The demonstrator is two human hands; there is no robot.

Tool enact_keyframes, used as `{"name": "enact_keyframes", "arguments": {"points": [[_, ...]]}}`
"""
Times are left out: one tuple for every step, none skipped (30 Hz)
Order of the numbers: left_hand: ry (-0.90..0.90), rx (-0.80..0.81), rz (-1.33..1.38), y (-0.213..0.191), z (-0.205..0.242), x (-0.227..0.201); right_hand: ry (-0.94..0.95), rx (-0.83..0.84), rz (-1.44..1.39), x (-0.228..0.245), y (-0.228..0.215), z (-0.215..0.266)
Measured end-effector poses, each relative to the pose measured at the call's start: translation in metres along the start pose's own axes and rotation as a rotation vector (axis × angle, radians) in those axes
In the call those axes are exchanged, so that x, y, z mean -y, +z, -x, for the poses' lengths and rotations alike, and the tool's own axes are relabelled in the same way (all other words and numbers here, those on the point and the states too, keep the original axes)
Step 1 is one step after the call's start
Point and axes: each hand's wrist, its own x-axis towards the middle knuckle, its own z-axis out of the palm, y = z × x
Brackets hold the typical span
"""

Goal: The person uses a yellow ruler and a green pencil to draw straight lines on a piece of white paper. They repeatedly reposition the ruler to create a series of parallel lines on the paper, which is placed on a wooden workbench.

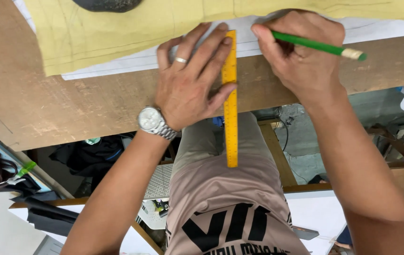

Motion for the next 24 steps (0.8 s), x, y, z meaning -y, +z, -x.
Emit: {"name": "enact_keyframes", "arguments": {"points": [[-0.004, 0.001, -0.002, -0.004, 0.008, 0.007, -0.002, 0.002, -0.004, -0.002, 0.001, 0.002], [-0.007, 0.02, -0.041, -0.008, 0.016, 0.014, 0.018, 0.009, 0.004, -0.005, 0.002, 0.004], [-0.01, 0.039, -0.08, -0.012, 0.025, 0.021, 0.039, 0.015, 0.012, -0.007, 0.004, 0.007], [-0.019, 0.043, -0.084, -0.011, 0.029, 0.024, 0.035, 0.019, 0.004, -0.006, 0.002, 0.007], [-0.019, 0.028, -0.078, -0.01, 0.034, 0.028, 0.052, 0.027, -0.02, -0.004, 0.0, 0.007], [-0.02, 0.013, -0.074, -0.009, 0.039, 0.033, 0.068, 0.034, -0.045, -0.002, -0.001, 0.005], [-0.029, 0.016, -0.08, -0.01, 0.039, 0.033, 0.063, 0.037, -0.054, 0.004, -0.002, 0.004], [-0.028, 0.02, -0.085, -0.01, 0.039, 0.033, 0.05, 0.035, -0.061, 0.011, -0.004, 0.003], [-0.028, 0.024, -0.091, -0.009, 0.038, 0.032, 0.037, 0.033, -0.069, 0.016, -0.006, 0.003], [-0.034, 0.026, -0.091, -0.008, 0.039, 0.033, 0.036, 0.037, -0.073, 0.026, -0.001, -0.005], [-0.037, 0.027, -0.096, -0.008, 0.04, 0.034, 0.05, 0.067, -0.181, 0.034, 0.004, -0.012], [-0.036, 0.027, -0.096, -0.006, 0.039, 0.033, 0.068, 0.097, -0.283, 0.043, 0.007, -0.018], [-0.037, 0.026, -0.09, -0.005, 0.041, 0.032, 0.071, 0.102, -0.281, 0.046, 0.012, -0.022], [-0.036, 0.023, -0.094, -0.005, 0.04, 0.033, 0.049, 0.118, -0.293, 0.049, 0.017, -0.028], [-0.035, 0.02, -0.097, -0.005, 0.04, 0.034, 0.028, 0.135, -0.305, 0.051, 0.022, -0.034], [-0.036, 0.018, -0.097, -0.006, 0.039, 0.034, 0.027, 0.136, -0.304, 0.046, 0.027, -0.033], [-0.04, 0.025, -0.08, -0.006, 0.039, 0.034, 0.02, 0.112, -0.274, 0.041, 0.032, -0.032], [-0.045, 0.033, -0.061, -0.006, 0.039, 0.033, 0.015, 0.089, -0.245, 0.037, 0.038, -0.03], [-0.046, 0.033, -0.058, -0.007, 0.04, 0.035, 0.016, 0.092, -0.244, 0.039, 0.037, -0.031], [-0.031, 0.016, -0.058, -0.006, 0.04, 0.036, 0.057, 0.095, -0.292, 0.04, 0.037, -0.033], [-0.016, -0.001, -0.059, -0.006, 0.039, 0.037, 0.098, 0.098, -0.34, 0.04, 0.035, -0.035], [-0.015, -0.002, -0.056, -0.007, 0.039, 0.037, 0.099, 0.1, -0.338, 0.04, 0.036, -0.033], [-0.012, -0.011, -0.044, -0.007, 0.038, 0.037, 0.13, 0.099, -0.358, 0.039, 0.036, -0.031], [-0.008, -0.021, -0.033, -0.008, 0.038, 0.038, 0.16, 0.098, -0.378, 0.038, 0.036, -0.03]]}}
